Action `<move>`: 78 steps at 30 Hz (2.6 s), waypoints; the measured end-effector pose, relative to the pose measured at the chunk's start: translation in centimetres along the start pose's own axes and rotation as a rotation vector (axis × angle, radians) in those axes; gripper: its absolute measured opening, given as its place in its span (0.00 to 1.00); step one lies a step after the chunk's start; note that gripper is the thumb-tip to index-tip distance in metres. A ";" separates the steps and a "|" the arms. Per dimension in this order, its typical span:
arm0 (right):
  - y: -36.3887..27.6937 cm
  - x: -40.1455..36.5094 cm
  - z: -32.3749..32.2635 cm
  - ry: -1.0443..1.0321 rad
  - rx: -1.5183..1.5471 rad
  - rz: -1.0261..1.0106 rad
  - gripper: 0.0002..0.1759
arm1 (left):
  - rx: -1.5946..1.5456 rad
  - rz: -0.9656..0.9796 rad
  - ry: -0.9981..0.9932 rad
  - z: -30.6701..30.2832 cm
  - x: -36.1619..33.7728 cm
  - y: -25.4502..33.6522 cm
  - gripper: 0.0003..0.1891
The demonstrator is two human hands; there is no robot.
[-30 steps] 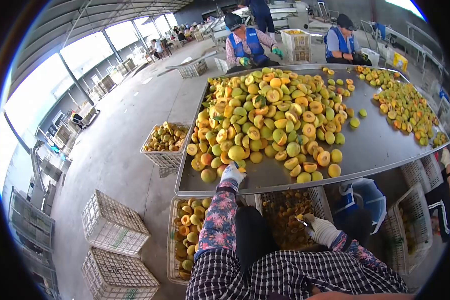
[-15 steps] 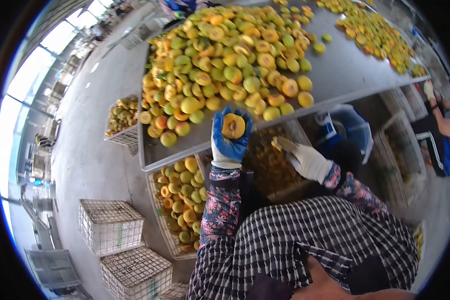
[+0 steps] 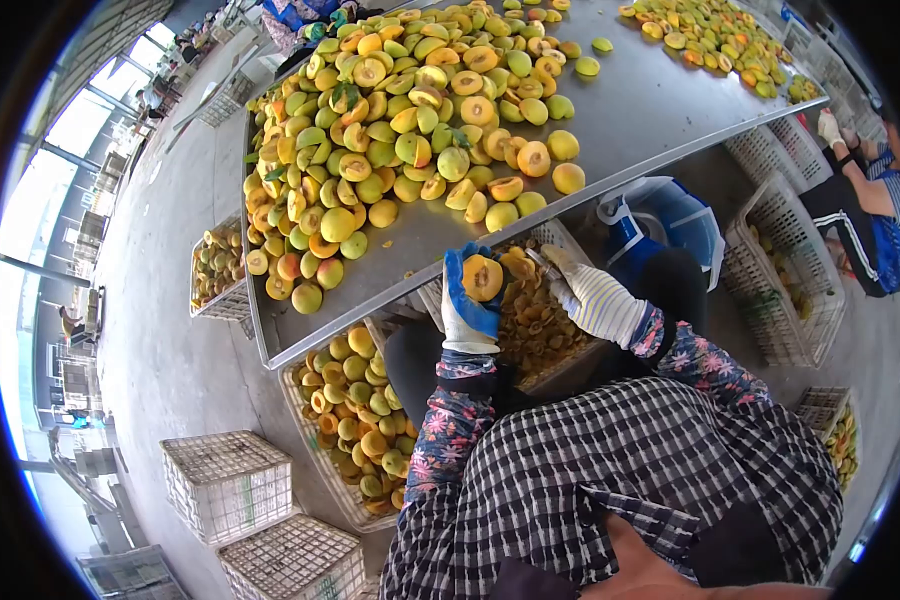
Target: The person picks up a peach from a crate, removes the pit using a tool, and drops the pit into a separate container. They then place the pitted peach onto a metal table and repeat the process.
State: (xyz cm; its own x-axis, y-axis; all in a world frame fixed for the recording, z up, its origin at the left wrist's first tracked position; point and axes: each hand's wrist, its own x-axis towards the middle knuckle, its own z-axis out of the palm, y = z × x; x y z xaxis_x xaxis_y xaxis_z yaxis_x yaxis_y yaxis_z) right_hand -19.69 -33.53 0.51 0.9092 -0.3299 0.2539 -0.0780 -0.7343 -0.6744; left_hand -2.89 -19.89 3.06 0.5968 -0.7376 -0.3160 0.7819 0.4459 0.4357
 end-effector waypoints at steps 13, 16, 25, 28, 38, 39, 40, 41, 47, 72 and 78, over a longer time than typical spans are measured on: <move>-6.7 1.6 -1.5 -0.041 -0.277 0.048 0.19 | -0.008 0.094 -0.051 3.1 -1.3 -2.3 0.20; -6.7 1.7 -1.2 -0.157 -0.349 0.063 0.15 | -0.007 0.053 0.003 2.7 -1.2 -2.3 0.21; -6.6 1.1 -1.6 -0.337 -0.282 0.043 0.16 | 0.338 -0.011 -0.051 1.3 -1.2 -0.8 0.22; -6.2 0.5 -0.3 -0.218 -0.083 -0.014 0.19 | 0.368 0.061 -0.059 1.8 -1.6 -1.0 0.23; -5.1 0.9 0.0 -0.382 0.203 0.222 0.20 | 0.406 -0.111 -0.062 1.8 -0.8 0.1 0.27; -3.5 0.9 2.0 -0.373 0.554 0.373 0.19 | 0.336 -0.144 -0.040 1.8 -0.8 0.2 0.28; -3.3 0.9 2.2 -0.374 0.659 0.397 0.17 | 0.299 -0.109 -0.099 1.8 -0.9 0.2 0.29; -3.1 1.0 2.4 -0.375 0.764 0.422 0.16 | 0.262 -0.077 -0.156 1.9 -1.1 0.1 0.30; -4.6 1.5 2.3 -0.210 1.229 0.735 0.12 | 0.380 -0.012 -0.064 1.0 -0.5 -0.4 0.32; -4.1 -0.9 -4.3 -0.469 -0.022 0.246 0.23 | 0.262 0.145 0.023 0.9 -2.7 3.1 0.31; -3.3 -1.4 -3.9 -0.504 -0.089 0.217 0.23 | 0.968 0.538 0.311 -6.9 -9.6 13.4 0.22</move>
State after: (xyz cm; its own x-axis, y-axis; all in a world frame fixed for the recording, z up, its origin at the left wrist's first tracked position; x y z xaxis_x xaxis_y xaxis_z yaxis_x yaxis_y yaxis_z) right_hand -22.30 -32.98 5.14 0.9499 -0.1702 -0.2621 -0.2994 -0.7358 -0.6075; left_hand 3.10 -3.39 6.13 0.9354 -0.3525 -0.0286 0.0267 -0.0103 0.9996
